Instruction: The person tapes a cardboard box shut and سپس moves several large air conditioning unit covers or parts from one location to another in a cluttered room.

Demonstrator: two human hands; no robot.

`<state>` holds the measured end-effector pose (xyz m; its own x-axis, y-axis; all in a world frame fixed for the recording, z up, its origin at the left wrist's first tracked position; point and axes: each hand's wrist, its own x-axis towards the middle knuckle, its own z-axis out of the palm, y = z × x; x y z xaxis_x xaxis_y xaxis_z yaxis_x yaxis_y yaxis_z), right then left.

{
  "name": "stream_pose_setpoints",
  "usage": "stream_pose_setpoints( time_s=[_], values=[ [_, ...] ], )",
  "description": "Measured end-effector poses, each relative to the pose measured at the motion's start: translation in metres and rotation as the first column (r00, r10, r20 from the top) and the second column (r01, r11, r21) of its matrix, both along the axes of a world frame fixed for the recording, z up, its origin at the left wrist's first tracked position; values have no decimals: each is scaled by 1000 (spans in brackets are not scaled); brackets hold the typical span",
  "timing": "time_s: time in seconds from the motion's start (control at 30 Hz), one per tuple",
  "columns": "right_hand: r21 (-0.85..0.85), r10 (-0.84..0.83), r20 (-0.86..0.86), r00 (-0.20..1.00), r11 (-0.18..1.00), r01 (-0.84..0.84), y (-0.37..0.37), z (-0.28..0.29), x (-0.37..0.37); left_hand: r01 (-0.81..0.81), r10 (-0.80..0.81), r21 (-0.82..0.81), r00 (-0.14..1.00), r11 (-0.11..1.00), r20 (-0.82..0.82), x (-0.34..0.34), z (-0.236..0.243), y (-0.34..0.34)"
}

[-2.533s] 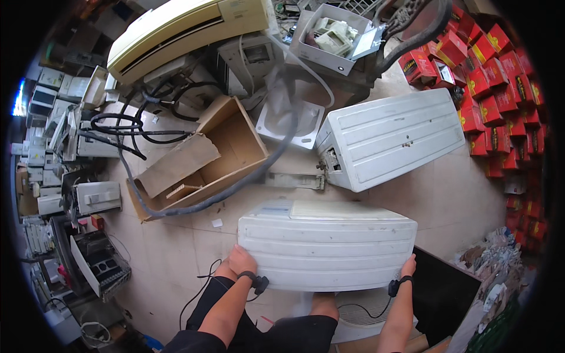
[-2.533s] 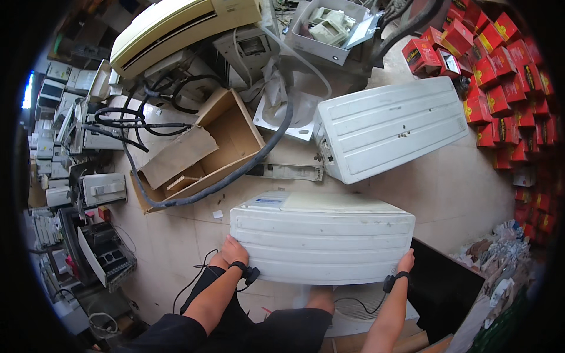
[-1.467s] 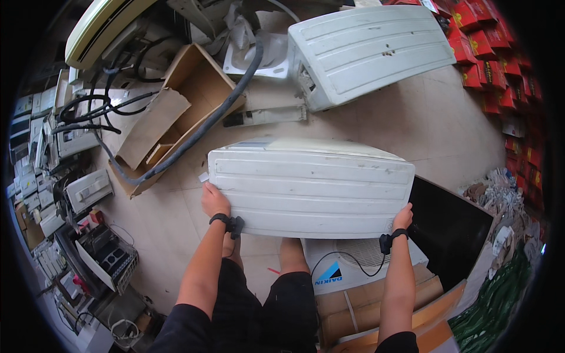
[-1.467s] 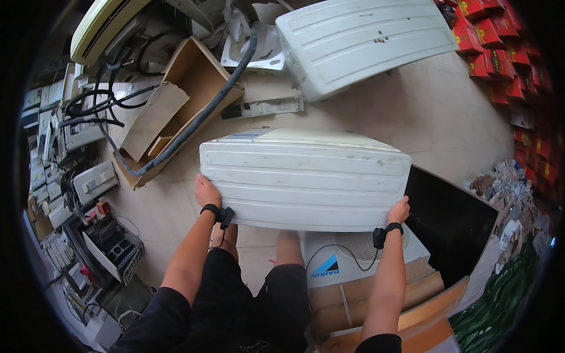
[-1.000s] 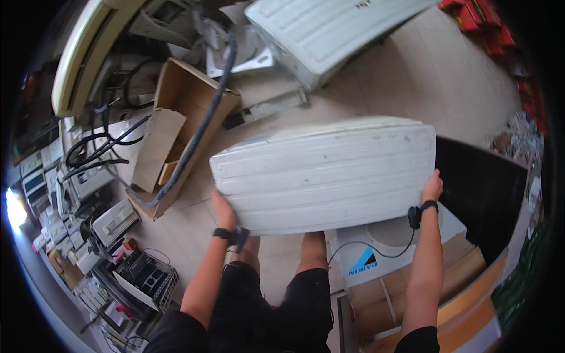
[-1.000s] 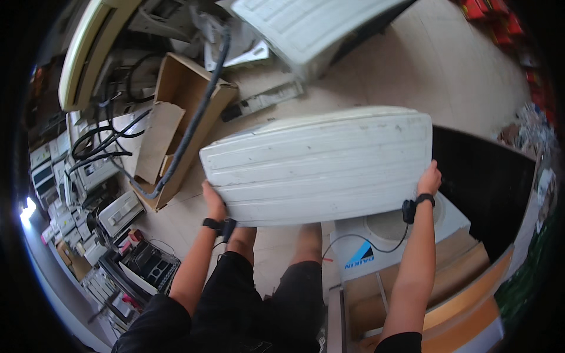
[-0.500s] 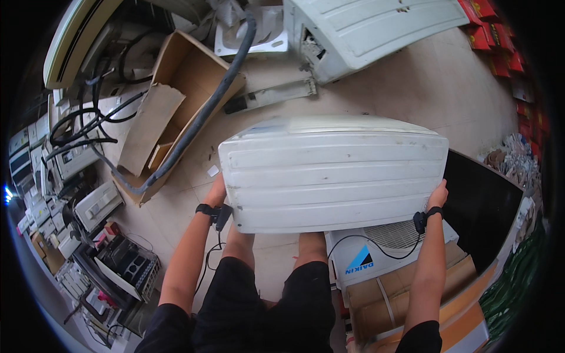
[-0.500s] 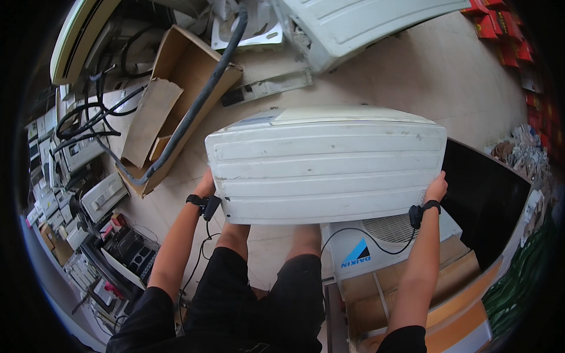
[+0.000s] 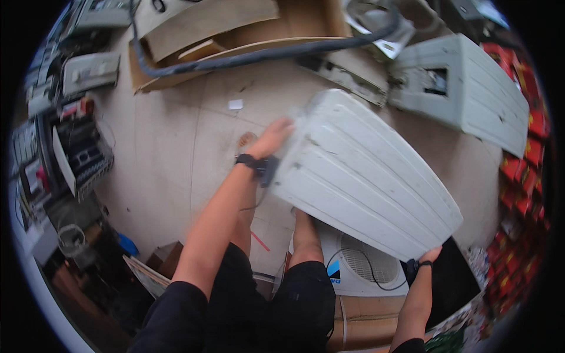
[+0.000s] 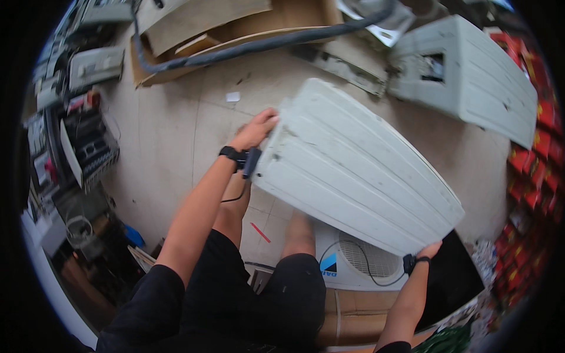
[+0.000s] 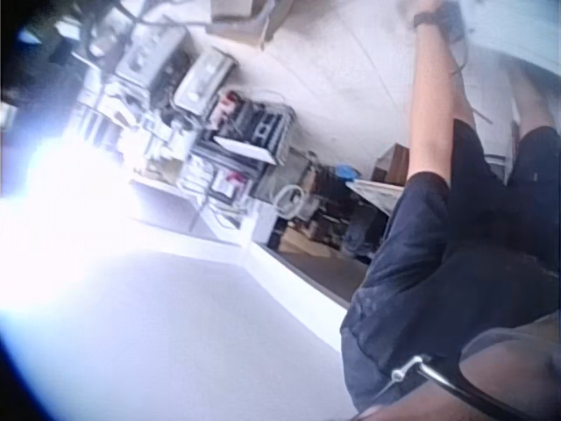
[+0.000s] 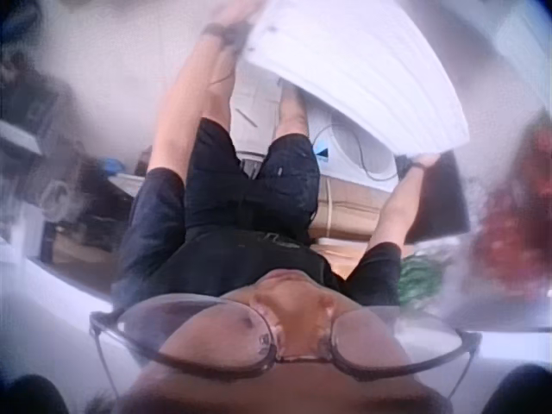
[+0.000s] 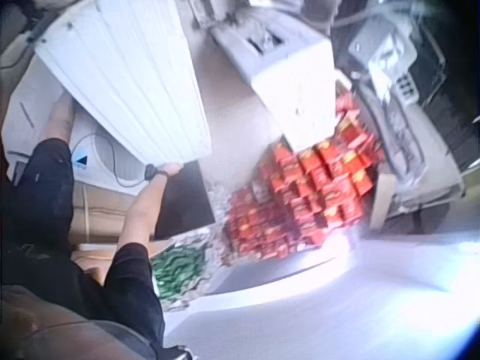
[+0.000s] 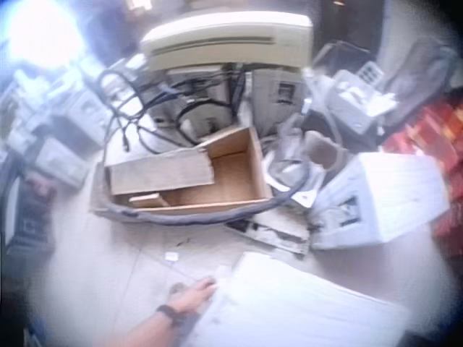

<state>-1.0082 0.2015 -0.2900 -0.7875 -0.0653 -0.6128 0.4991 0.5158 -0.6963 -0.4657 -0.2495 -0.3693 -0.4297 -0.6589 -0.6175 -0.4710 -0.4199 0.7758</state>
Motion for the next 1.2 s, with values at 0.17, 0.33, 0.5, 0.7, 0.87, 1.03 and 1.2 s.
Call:
stream_pose_setpoints(
  time_s=[0.17, 0.33, 0.5, 0.7, 0.87, 1.03, 1.2],
  values=[
    [201, -47, 124, 991, 979, 22, -8, 16, -9, -217, 240, 151, 957, 964, -162, -6, 20, 17],
    [245, 55, -26, 998, 968, -47, -18, 23, 3, -233, 241, 133, 969, 963, -49, -21, 37, 25],
    [237, 127, -49, 991, 965, -112, -42, 22, 2, -276, 282, 92, 958, 957, -60, -5, 14, 54],
    [327, 187, -79, 979, 933, -152, -34, 14, -31, -340, 374, 314, 926, 886, -51, 27, 37, 85],
    [370, 107, -130, 986, 927, -52, -62, 14, -28, -417, 443, 401, 896, 815, 32, 46, 58, 106],
    [333, 218, -127, 968, 928, -165, -72, 12, -34, -503, 517, 446, 850, 740, 100, 66, 63, 122],
    [393, 254, -121, 960, 900, -188, -84, 6, -30, -495, 506, 371, 859, 785, 76, 88, 58, 127]
  ],
)
